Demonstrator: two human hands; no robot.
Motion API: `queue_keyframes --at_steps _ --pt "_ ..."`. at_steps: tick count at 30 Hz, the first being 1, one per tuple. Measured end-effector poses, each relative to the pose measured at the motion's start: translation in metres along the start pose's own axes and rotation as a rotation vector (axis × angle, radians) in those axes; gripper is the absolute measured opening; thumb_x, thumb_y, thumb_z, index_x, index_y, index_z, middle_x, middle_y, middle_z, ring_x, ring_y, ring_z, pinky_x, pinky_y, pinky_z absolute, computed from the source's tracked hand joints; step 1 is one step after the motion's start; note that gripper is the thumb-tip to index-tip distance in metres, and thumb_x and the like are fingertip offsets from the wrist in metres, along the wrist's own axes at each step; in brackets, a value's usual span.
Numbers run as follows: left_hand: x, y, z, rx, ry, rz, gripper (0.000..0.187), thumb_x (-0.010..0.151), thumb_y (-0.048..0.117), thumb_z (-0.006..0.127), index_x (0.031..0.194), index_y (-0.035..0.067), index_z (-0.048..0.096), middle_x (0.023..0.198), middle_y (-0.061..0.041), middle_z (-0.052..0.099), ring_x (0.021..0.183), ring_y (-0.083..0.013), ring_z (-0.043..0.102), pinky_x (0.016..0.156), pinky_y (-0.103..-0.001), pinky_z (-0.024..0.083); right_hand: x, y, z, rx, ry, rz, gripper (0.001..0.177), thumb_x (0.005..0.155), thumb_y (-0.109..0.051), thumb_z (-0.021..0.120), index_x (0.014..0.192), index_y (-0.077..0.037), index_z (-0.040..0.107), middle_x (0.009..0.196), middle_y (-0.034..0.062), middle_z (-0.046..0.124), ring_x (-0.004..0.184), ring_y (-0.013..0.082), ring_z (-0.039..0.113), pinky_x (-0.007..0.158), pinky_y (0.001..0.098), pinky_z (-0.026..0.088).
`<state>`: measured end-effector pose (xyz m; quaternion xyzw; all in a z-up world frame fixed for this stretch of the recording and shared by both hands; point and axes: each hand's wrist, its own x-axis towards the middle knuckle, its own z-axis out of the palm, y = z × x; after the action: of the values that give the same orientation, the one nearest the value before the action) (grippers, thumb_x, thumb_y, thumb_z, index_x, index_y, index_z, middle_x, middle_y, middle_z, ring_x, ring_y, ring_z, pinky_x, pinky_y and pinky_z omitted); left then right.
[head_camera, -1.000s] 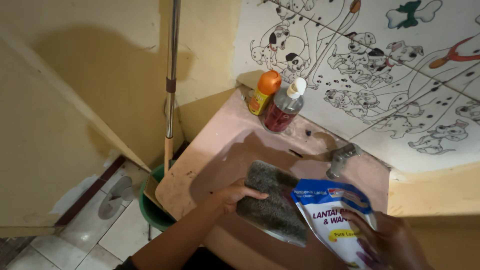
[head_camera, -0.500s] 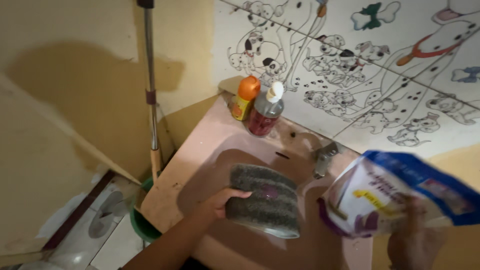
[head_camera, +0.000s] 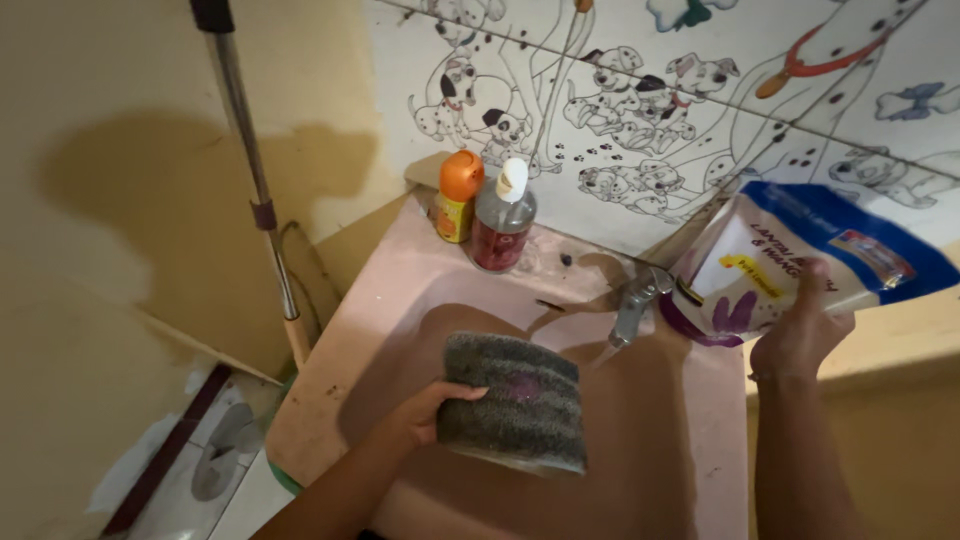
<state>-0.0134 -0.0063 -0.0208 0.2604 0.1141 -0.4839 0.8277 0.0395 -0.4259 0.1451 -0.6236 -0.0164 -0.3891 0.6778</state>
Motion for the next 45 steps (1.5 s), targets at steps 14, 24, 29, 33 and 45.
queue_keyframes --at_steps 14,24,29,33,45 --pt "0.040 0.005 0.014 0.099 -0.043 -0.047 0.059 0.088 0.022 0.077 0.140 0.001 0.058 0.134 -0.016 0.068 0.121 -0.0291 0.067 0.109 -0.046 0.051 -0.199 0.026 0.022 -0.057 -0.185 1.152 0.063 0.091 -0.033 0.070 0.145 -0.007 0.050 0.134 0.0199 0.064 0.111 0.0247 0.069 0.093 0.0370 0.056" --pt "0.120 0.009 0.019 1.145 0.604 0.661 0.070 0.086 0.050 0.080 0.135 0.005 0.057 0.119 -0.009 0.069 0.111 -0.0234 0.067 0.095 -0.038 0.053 -0.164 0.045 0.000 -0.291 -0.096 0.936 0.041 0.091 -0.028 0.076 0.118 0.001 0.064 0.109 0.0154 0.068 0.095 0.0216 0.066 0.079 0.0343 0.056" --pt "0.116 0.022 0.047 1.580 0.673 0.695 0.058 0.085 0.057 0.078 0.116 0.008 0.072 0.098 -0.009 0.075 0.093 -0.0243 0.071 0.085 -0.039 0.055 -0.167 0.071 0.002 -0.507 -0.007 0.643 0.030 0.089 -0.029 0.078 0.099 -0.001 0.071 0.095 0.0168 0.072 0.086 0.0228 0.063 0.078 0.0340 0.052" --pt "0.128 -0.005 0.051 1.080 0.552 0.588 0.062 0.082 0.056 0.078 0.113 0.003 0.072 0.094 -0.003 0.074 0.089 -0.0203 0.070 0.082 -0.039 0.055 -0.163 0.061 0.024 -0.971 -0.139 -0.125 0.029 0.078 -0.021 0.084 0.086 0.004 0.071 0.101 0.0238 0.065 0.097 0.0366 0.059 0.088 0.0456 0.048" --pt "0.111 -0.014 0.053 0.164 0.641 0.445 0.053 0.099 0.057 0.052 0.105 0.007 0.070 0.094 -0.006 0.069 0.082 -0.0184 0.066 0.073 -0.035 0.055 -0.212 0.053 0.133 -0.837 -0.382 0.075 0.035 0.091 -0.026 0.070 0.070 0.000 0.064 0.074 0.0216 0.065 0.071 0.0415 0.064 0.067 0.0503 0.051"
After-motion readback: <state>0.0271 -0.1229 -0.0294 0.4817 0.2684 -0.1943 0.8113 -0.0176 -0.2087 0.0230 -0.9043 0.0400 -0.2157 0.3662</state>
